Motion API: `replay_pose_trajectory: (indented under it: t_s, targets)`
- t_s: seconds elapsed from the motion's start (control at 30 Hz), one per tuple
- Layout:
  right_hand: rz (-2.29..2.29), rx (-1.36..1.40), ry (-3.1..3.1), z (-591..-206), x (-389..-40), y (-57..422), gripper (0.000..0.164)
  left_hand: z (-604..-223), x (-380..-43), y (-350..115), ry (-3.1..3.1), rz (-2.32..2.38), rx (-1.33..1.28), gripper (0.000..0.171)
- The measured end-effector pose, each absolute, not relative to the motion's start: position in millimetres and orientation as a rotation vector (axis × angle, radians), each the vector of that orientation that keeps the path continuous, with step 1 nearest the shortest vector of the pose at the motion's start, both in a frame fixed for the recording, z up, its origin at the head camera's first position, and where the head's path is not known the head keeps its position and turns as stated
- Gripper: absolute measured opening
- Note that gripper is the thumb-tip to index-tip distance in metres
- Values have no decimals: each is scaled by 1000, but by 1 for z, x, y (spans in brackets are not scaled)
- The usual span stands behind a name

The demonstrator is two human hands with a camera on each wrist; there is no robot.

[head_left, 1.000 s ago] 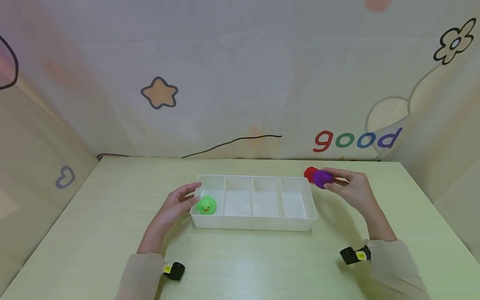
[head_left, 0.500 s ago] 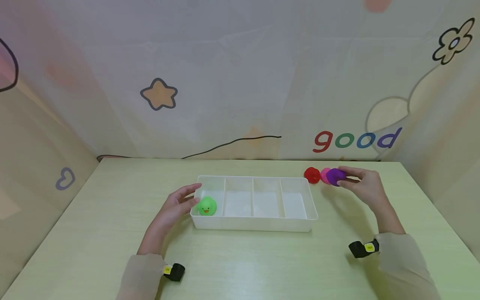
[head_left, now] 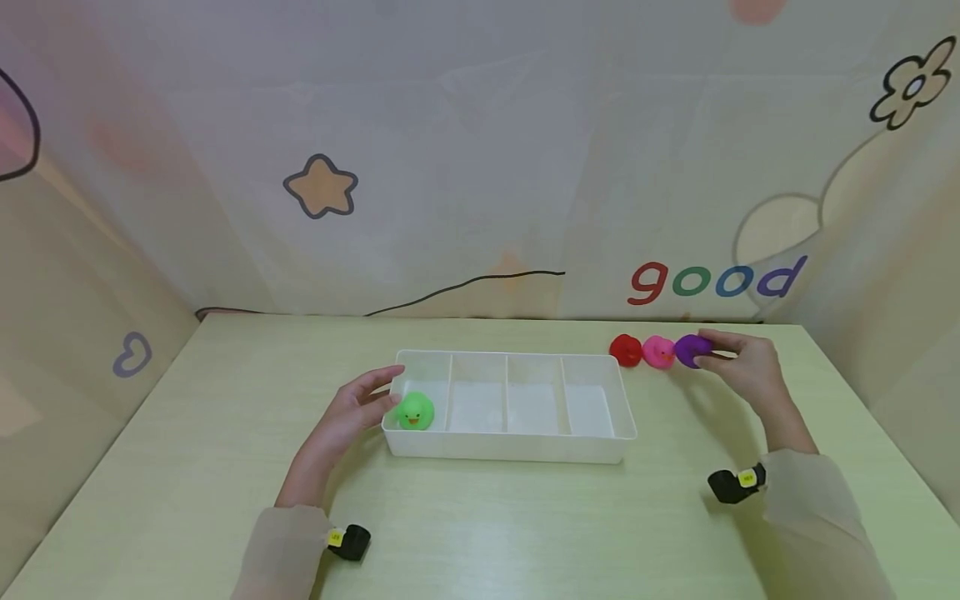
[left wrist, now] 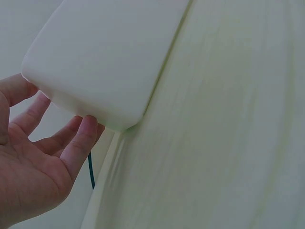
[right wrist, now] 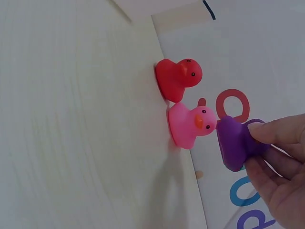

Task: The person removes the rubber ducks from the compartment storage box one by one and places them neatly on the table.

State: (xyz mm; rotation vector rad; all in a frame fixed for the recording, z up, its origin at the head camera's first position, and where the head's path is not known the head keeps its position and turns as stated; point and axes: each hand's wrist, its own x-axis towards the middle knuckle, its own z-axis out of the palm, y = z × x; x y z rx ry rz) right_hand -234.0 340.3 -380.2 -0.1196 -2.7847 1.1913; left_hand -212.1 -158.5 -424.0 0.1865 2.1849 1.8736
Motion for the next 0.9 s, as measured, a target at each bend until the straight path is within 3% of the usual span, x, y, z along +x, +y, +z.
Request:
replay_pose_trajectory:
  t_s: [0.9]
  targets:
    - [1080, -267, -2840, -411, -263, 360, 45, -424, -212, -159, 2197, 1871, 200, 48]
